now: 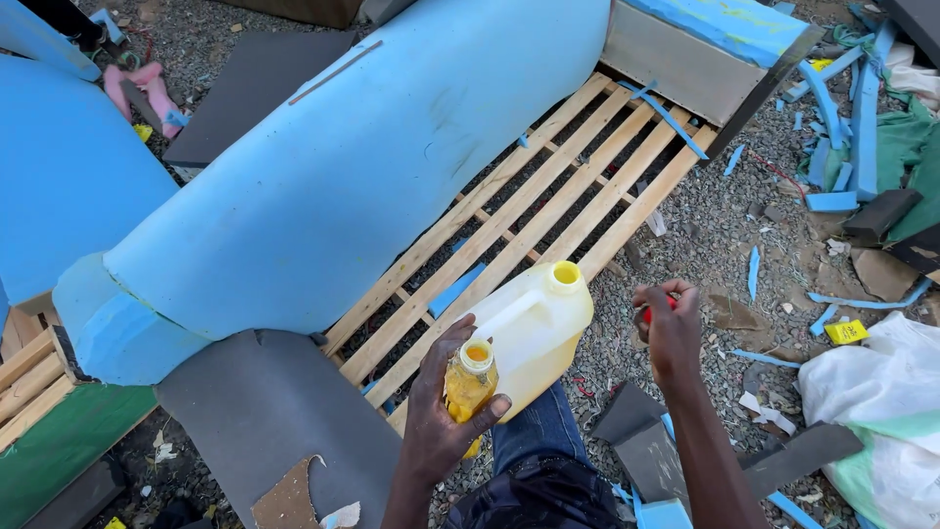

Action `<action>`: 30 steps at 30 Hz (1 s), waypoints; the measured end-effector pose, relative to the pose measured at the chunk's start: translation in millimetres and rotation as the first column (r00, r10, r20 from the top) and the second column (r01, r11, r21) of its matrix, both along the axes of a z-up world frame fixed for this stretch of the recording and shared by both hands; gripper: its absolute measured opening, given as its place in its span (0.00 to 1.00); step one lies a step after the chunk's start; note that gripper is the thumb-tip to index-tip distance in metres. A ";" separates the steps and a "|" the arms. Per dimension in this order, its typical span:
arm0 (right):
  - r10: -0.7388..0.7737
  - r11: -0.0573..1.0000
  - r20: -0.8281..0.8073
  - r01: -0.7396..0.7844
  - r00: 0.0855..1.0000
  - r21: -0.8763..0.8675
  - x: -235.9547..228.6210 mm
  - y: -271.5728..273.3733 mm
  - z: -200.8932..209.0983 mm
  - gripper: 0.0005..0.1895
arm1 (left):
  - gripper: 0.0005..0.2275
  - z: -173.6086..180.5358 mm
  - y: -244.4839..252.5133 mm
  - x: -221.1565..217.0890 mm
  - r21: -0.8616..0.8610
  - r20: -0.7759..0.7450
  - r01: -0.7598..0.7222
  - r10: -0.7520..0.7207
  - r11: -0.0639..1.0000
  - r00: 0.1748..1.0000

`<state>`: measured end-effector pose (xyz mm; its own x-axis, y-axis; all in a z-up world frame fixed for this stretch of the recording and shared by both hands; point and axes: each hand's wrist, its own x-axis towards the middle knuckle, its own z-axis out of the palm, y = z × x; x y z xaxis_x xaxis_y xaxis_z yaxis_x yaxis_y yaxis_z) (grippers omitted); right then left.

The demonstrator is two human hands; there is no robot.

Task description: Refilling a small adhesive bottle from a larger container and wiping it with a rag in a workshop environment.

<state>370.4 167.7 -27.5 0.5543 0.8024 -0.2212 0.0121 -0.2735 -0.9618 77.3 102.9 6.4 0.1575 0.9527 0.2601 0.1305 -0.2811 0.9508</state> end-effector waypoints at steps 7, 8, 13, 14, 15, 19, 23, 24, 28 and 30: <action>0.171 0.978 0.332 -0.118 0.928 -0.175 5.9 -9.0 14.7 0.21 | 0.33 -2.4 -5.0 3.3 0.009 0.006 -0.014 0.014 1.000 1.000; 0.173 0.982 0.373 -0.133 0.912 -0.130 7.0 -9.5 15.1 0.20 | 0.32 -2.5 -5.2 3.0 0.009 0.006 -0.013 0.013 1.000 1.000; 0.184 0.983 0.496 -0.174 0.849 -0.066 17.3 -5.1 1.2 0.27 | 0.30 -0.5 -7.1 3.4 0.046 -0.002 -0.011 0.011 0.999 1.000; 0.213 0.977 0.502 -0.185 0.838 -0.104 16.7 -4.8 2.9 0.25 | 0.30 0.1 -7.7 3.5 0.052 -0.002 -0.013 0.014 0.999 1.000; 0.241 0.970 0.508 -0.196 0.827 -0.141 16.0 -4.2 4.3 0.23 | 0.31 0.5 -7.9 3.6 0.060 -0.002 -0.016 0.016 0.998 1.000; 0.226 0.974 0.434 -0.193 0.872 -0.119 7.5 -6.9 29.3 0.17 | 0.32 -2.4 -5.7 5.3 0.081 -0.003 -0.022 0.022 0.996 1.000; 0.183 0.982 0.449 -0.141 0.875 -0.125 8.8 -4.7 42.0 0.21 | 0.31 -2.5 -4.9 7.4 0.062 0.023 -0.021 0.019 0.998 1.000; 0.145 0.987 0.456 -0.099 0.878 -0.123 10.2 -3.7 43.8 0.26 | 0.30 -3.0 -4.5 8.4 0.058 0.037 -0.017 0.015 0.998 0.999; 0.084 0.996 0.447 -0.061 0.890 -0.066 8.6 -3.5 59.9 0.27 | 0.31 -1.6 -3.7 10.7 0.054 0.020 -0.013 0.012 0.998 1.000; 0.098 0.995 0.449 -0.092 0.888 -0.035 12.3 -0.2 58.1 0.26 | 0.31 -3.3 -4.1 11.1 0.039 0.001 -0.029 0.029 0.999 1.000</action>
